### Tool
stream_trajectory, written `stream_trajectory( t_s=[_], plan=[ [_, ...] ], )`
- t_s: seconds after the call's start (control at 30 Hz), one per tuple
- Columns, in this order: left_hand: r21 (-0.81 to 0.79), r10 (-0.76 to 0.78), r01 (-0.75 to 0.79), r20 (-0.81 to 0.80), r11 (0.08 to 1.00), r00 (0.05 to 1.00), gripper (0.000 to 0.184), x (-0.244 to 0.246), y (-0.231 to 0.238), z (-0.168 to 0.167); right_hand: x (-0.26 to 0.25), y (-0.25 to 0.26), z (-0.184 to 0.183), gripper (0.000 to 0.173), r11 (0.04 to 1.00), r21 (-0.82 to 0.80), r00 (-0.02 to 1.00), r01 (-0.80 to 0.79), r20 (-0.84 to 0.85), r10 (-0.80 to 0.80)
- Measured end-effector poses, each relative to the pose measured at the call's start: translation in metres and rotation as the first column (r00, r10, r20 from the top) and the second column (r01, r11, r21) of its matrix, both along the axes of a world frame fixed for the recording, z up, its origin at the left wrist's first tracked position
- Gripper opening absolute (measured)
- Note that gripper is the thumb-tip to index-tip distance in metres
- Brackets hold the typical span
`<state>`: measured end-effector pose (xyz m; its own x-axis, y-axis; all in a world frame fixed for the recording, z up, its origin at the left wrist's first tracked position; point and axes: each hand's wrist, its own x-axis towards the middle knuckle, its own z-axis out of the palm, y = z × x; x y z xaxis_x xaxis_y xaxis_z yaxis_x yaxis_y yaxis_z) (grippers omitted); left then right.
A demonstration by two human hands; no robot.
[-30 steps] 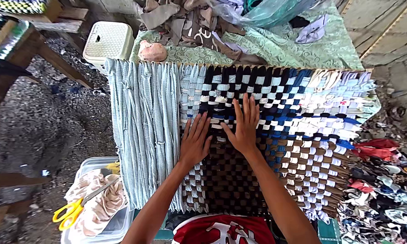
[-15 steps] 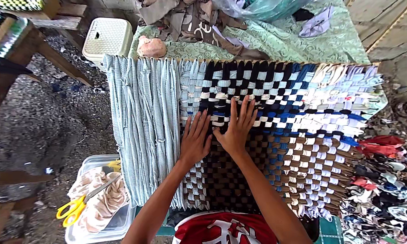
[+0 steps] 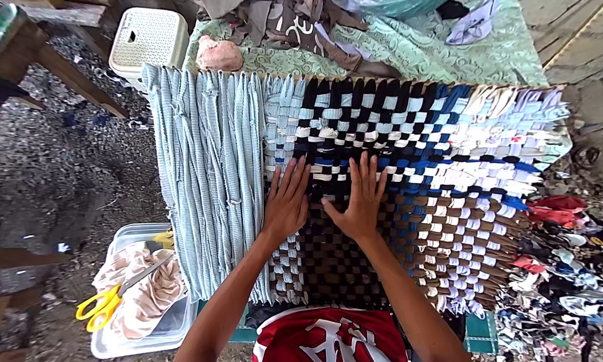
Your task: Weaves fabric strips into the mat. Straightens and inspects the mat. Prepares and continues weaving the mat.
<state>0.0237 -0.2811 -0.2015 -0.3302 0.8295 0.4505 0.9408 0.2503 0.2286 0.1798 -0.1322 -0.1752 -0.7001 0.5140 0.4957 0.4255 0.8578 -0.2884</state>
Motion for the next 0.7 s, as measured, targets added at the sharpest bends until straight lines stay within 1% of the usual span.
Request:
stream_trajectory(
  t_s=[0.03,0.1,0.2,0.3,0.4,0.47,0.57,0.6,0.63,0.7],
  plan=[
    [0.0,-0.001,0.001,-0.001,1.0,1.0,0.065,-0.001,0.0,0.0,-0.008,-0.009,-0.001,0.115,0.999,-0.01,0.998,0.052,-0.029,-0.052],
    [-0.013,0.003,-0.003,-0.004,1.0,1.0,0.065,-0.002,-0.001,-0.001,-0.024,-0.022,-0.004,0.124,0.99,-0.021,0.989,0.138,-0.049,-0.139],
    [-0.03,0.008,-0.008,-0.007,1.0,1.0,0.066,-0.003,0.001,-0.002,-0.036,-0.026,-0.011,0.125,0.985,-0.025,0.985,0.171,-0.03,-0.172],
    [-0.033,0.009,-0.009,-0.006,0.999,1.0,0.068,-0.004,0.002,-0.003,-0.029,-0.019,-0.011,0.121,0.993,-0.028,0.993,0.117,-0.028,-0.117],
    [-0.022,0.015,-0.015,-0.007,1.0,1.0,0.068,-0.003,0.002,-0.001,-0.018,-0.013,-0.006,0.114,0.996,-0.071,0.998,0.049,-0.039,-0.052],
    [-0.03,0.022,-0.022,-0.008,0.999,1.0,0.068,-0.002,0.001,0.001,-0.009,-0.009,-0.007,0.105,0.997,-0.078,0.999,-0.012,-0.035,0.01],
    [-0.033,0.015,-0.015,-0.006,0.999,1.0,0.069,-0.001,-0.001,0.004,0.017,0.003,-0.016,0.085,0.989,-0.065,0.991,-0.134,0.014,0.136],
    [-0.027,0.012,-0.012,-0.006,1.0,1.0,0.069,-0.001,-0.001,0.004,0.027,0.004,-0.018,0.082,0.985,-0.073,0.987,-0.157,0.027,0.16],
    [-0.018,0.009,-0.009,-0.006,1.0,1.0,0.069,0.0,-0.002,0.004,0.034,0.003,-0.02,0.084,0.983,-0.086,0.985,-0.163,0.039,0.166],
    [0.0,0.003,-0.003,0.002,1.0,1.0,0.068,0.001,-0.002,0.003,0.04,-0.005,-0.019,0.096,0.987,-0.108,0.991,-0.119,0.041,0.124]
  ],
)
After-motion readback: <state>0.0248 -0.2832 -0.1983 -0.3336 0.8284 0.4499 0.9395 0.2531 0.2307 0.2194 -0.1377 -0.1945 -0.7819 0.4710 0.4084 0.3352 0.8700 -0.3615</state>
